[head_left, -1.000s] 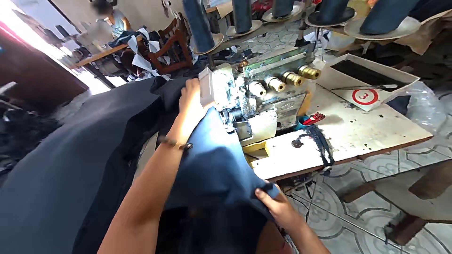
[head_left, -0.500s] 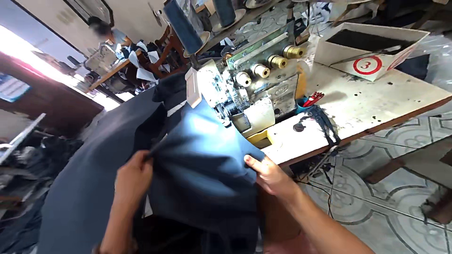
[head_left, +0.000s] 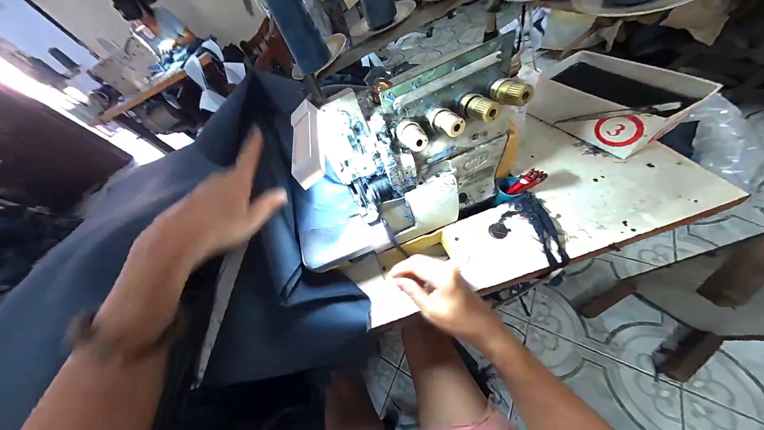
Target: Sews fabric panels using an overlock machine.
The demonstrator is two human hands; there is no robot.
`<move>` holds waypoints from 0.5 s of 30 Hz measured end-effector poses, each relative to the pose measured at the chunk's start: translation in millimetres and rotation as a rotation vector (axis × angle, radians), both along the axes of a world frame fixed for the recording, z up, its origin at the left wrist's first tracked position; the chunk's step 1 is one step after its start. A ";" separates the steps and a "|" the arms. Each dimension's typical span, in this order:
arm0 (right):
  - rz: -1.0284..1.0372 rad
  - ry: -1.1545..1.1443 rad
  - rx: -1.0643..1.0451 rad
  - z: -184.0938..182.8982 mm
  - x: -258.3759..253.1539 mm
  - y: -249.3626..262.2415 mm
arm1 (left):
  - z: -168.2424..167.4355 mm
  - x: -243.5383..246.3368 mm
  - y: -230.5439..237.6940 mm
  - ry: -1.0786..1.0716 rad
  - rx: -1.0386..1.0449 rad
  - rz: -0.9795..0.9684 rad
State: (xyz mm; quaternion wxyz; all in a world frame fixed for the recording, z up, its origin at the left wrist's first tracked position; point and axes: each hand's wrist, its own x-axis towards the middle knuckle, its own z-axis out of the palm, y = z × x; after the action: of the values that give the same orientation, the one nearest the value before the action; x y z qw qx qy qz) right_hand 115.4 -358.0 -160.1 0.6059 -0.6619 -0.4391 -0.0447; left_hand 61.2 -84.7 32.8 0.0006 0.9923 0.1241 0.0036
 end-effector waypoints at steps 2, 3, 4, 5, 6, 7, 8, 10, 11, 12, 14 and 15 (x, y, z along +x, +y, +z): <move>-0.224 -0.115 -0.019 -14.9 22.1 -17.1 | -30.3 -71.2 -40.0 0.378 -0.019 0.039; -0.273 -0.119 0.000 -19.1 29.4 -20.2 | -49.7 -92.8 -60.0 0.580 -0.068 0.087; -0.299 -0.103 0.018 -20.1 33.1 -19.5 | -67.9 -101.1 -70.2 0.761 -0.101 0.147; -0.317 -0.089 0.029 -20.4 33.3 -16.7 | -82.7 -100.3 -64.8 0.802 -0.119 0.168; -0.336 -0.086 0.022 -21.2 31.0 -14.0 | -93.1 -91.7 -43.9 0.728 -0.133 0.119; -0.353 -0.090 0.003 -22.7 28.6 -12.7 | -97.9 -72.3 -14.2 0.646 -0.146 0.066; -0.368 -0.094 -0.010 -23.8 27.0 -13.0 | -98.0 -42.8 18.2 0.600 -0.154 0.057; -0.407 -0.108 -0.013 -25.8 26.9 -15.5 | -89.5 25.9 74.0 0.590 -0.121 0.282; -0.425 -0.114 -0.020 -26.3 27.9 -16.3 | -84.5 58.8 94.1 0.535 -0.042 0.437; -0.435 -0.115 -0.039 -26.4 28.8 -16.8 | -80.8 87.3 107.4 0.452 0.030 0.511; -0.436 -0.110 -0.081 -26.1 29.7 -16.7 | -82.6 126.9 114.3 0.173 0.054 0.511; -0.435 -0.107 -0.090 -25.6 30.9 -16.5 | -84.5 144.2 110.9 -0.004 -0.050 0.514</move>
State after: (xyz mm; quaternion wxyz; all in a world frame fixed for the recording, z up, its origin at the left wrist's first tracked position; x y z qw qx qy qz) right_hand 146.3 -374.5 -185.6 0.5279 -0.7639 -0.3191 -0.1894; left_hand 205.4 26.2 -51.7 0.0247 0.9278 0.3722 0.0027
